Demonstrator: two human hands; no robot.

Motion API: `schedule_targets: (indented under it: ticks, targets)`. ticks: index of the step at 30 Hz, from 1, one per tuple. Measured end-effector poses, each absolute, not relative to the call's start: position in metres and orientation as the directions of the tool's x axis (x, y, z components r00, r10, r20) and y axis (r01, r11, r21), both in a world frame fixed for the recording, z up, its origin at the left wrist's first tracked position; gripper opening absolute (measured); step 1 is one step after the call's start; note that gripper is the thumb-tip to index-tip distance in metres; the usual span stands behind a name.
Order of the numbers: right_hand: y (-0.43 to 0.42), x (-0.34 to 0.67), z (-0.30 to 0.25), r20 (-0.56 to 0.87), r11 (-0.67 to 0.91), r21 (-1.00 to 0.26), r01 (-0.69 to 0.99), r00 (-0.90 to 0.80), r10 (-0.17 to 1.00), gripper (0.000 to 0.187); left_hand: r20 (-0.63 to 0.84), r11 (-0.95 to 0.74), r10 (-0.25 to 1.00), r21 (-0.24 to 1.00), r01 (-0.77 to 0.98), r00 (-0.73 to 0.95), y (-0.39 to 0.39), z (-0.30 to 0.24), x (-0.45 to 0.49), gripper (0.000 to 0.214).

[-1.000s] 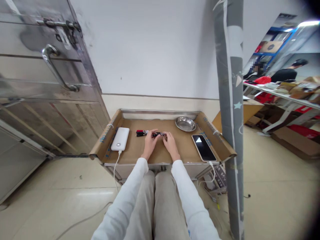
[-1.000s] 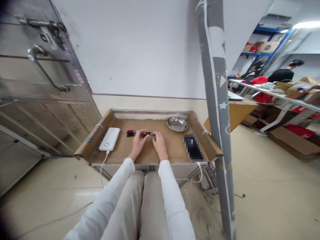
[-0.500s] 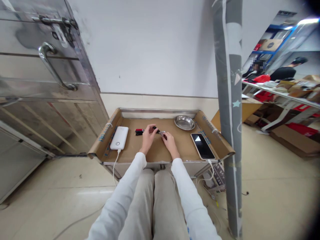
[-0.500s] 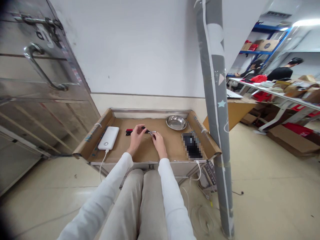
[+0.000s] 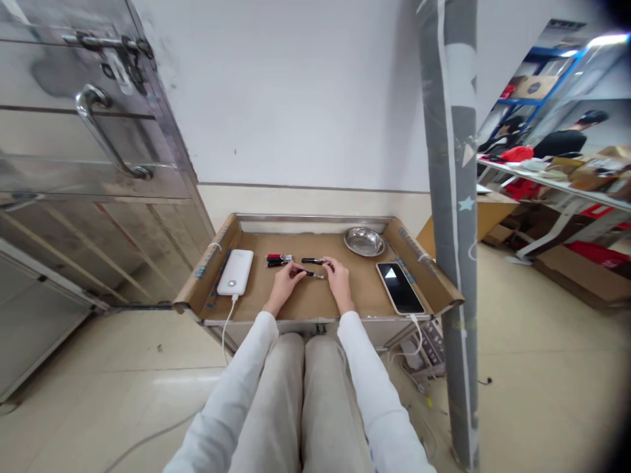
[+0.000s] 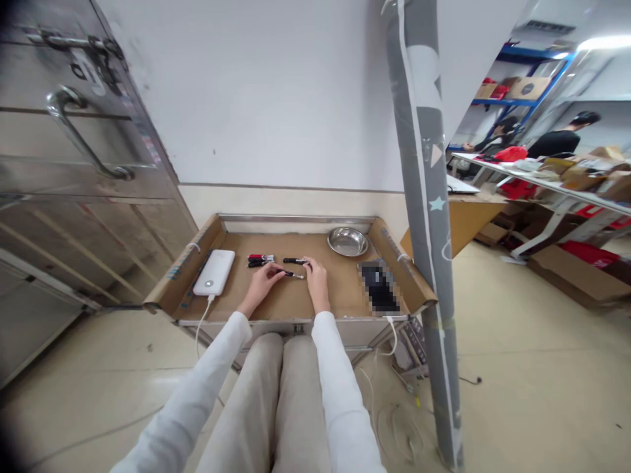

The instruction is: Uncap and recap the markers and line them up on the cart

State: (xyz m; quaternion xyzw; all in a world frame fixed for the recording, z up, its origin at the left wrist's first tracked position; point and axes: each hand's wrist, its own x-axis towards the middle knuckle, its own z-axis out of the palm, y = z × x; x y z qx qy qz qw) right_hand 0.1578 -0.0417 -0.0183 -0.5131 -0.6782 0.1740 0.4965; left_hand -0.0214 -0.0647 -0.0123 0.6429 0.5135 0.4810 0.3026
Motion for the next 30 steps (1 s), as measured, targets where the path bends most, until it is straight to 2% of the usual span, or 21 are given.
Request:
schedule_targets:
  ticks: [6,10,13,16,22,27,30]
  targets:
    - [-0.047,0.156,-0.016,0.521,0.396,-0.753,0.525,0.11,0.846,0.02,0.421,-0.383,0.9,0.65,0.656,0.109,-0.052,-0.02,-0.01,0.005]
    - [-0.05,0.152,-0.017,0.526,0.416,-0.634,0.652,-0.032,0.85,0.016,0.446,-0.386,0.886,0.561,0.732,0.126,-0.042,-0.021,-0.003,0.013]
    - [-0.05,0.15,-0.017,0.504,0.431,-0.538,0.725,-0.133,0.853,0.015,0.462,-0.399,0.877,0.557,0.728,0.127,-0.039,-0.022,-0.001,0.018]
    - [-0.05,0.148,-0.017,0.485,0.452,-0.51,0.732,-0.189,0.854,0.016,0.482,-0.406,0.869,0.574,0.711,0.107,-0.04,-0.025,-0.003,0.02]
    - [-0.05,0.148,-0.016,0.494,0.53,-0.556,0.641,-0.258,0.83,0.029,0.523,-0.43,0.848,0.58,0.692,0.088,-0.044,-0.027,-0.008,0.02]
    - [-0.049,0.148,-0.016,0.488,0.551,-0.62,0.559,-0.275,0.829,0.028,0.508,-0.437,0.854,0.586,0.682,0.111,-0.046,-0.022,-0.008,0.023]
    - [-0.051,0.149,-0.014,0.518,0.55,-0.628,0.55,-0.231,0.823,0.026,0.494,-0.422,0.863,0.583,0.695,0.109,-0.048,-0.02,-0.007,0.024]
